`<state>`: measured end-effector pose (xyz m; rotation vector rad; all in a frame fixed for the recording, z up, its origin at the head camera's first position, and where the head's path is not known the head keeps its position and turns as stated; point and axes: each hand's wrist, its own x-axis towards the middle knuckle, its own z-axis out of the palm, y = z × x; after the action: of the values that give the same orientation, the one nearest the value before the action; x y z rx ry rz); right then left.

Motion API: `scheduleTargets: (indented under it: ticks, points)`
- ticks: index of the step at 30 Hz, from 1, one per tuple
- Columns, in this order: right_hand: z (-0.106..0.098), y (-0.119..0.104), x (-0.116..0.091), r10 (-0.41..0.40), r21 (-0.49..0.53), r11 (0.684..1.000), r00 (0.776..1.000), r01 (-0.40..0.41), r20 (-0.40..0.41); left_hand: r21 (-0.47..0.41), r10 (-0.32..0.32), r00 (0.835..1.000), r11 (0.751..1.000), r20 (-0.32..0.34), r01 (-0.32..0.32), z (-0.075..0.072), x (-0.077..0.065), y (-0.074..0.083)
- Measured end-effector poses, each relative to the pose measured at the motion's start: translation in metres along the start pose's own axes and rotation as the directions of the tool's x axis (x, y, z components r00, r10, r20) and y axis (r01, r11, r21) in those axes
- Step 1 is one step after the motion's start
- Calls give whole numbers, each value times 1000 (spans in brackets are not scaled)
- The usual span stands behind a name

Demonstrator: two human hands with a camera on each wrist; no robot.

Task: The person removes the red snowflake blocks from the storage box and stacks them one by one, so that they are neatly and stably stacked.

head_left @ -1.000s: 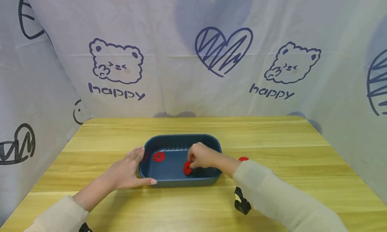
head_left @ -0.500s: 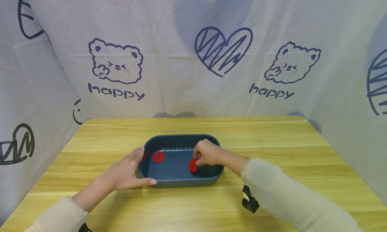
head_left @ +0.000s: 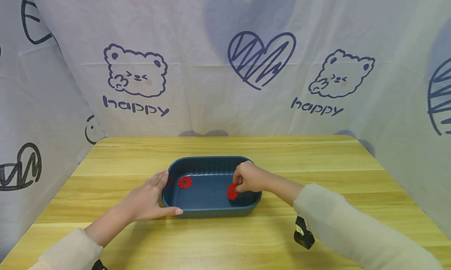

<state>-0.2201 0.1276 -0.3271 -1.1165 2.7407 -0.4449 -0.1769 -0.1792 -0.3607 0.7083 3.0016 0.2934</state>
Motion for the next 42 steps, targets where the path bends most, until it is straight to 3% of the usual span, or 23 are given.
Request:
scheduleTargets:
  ticks: [13,29,42]
  points:
    - [-11,8,-16,25,60,998,1000,-24,-11,-11,-2,1000,1000,-2,2,2,-1,-1]
    - [-23,36,-44,90,165,984,984,-64,-156,-30,-13,1000,999,0,13,5,0,-4]
    - [-34,45,-55,168,195,973,962,-126,-214,-26,-17,1000,999,2,18,6,0,-4]
